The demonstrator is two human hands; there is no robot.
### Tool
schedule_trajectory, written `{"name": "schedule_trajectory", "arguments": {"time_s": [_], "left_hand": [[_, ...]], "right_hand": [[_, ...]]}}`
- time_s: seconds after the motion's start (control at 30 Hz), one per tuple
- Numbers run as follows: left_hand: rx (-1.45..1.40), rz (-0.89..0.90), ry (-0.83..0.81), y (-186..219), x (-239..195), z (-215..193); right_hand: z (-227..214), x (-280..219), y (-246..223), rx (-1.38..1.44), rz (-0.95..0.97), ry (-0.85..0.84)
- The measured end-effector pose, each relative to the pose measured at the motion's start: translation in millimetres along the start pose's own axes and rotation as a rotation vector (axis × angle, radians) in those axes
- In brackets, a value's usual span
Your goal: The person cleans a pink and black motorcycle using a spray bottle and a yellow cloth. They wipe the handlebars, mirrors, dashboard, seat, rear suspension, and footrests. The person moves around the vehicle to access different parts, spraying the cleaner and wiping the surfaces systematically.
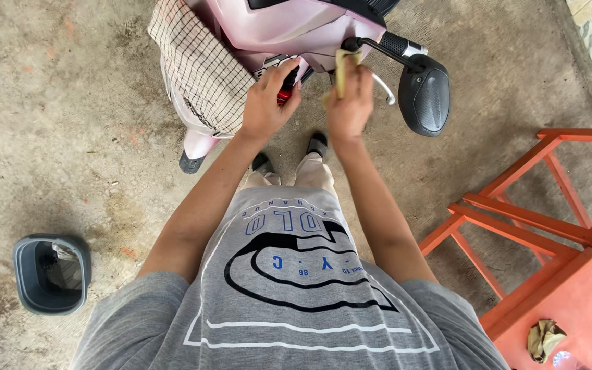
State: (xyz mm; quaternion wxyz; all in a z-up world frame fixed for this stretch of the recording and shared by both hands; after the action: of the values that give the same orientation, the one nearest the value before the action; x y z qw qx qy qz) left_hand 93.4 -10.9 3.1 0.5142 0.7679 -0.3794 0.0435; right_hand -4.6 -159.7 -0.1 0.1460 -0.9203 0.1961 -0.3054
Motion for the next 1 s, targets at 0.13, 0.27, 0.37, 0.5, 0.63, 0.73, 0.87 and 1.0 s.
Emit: {"name": "schedule_trajectory", "arguments": {"time_s": [0.13, 0.27, 0.37, 0.5, 0.63, 0.73, 0.87, 1.0], "left_hand": [[-0.018, 0.07, -0.008, 11.8, 5.8, 7.3], [-0.071, 0.097, -0.011, 20.7, 5.2, 11.5], [-0.07, 0.089, -0.012, 21.0, 8.0, 13.8], [-0.055, 0.082, -0.028, 22.4, 4.7, 20.3], [-0.066, 0.115, -0.01, 26.6, 4.9, 17.5], [-0.07, 0.106, -0.005, 25.5, 5.8, 18.3], [-0.066, 0.034, -0.042, 22.8, 2.4, 22.8], [-0.063, 0.133, 0.039, 37.5, 2.0, 13.5]], "right_hand": [[10.0, 0.7, -27.5, 0.066, -0.086, -0.053], [-14.5, 6.1, -6.9, 0.199, 0.008, -0.097], [-20.0, 8.4, 3.2, 0.129, 0.014, -0.027], [12.4, 9.3, -8.5, 0.154, 0.088, -0.093], [13.6, 7.9, -10.2, 0.442, 0.079, -0.284], [-15.9, 3.2, -3.2, 0.217, 0.052, -0.039], [-2.8, 9.0, -13.2, 0.15, 0.012, 0.008], [7.2, 5.0, -11.8, 0.344, 0.097, -0.203]]}}
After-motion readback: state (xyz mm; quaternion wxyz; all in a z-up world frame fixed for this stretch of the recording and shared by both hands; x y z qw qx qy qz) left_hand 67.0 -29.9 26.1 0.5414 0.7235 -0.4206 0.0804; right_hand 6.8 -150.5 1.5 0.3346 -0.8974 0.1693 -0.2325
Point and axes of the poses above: each hand's wrist, its own x-axis towards the middle knuckle, its own z-axis out of the palm, y = z × x, the point moved 9 cm from there along x, towards the middle knuckle, and after that the axes turned 3 degrees about x, right-handed, at the moved point
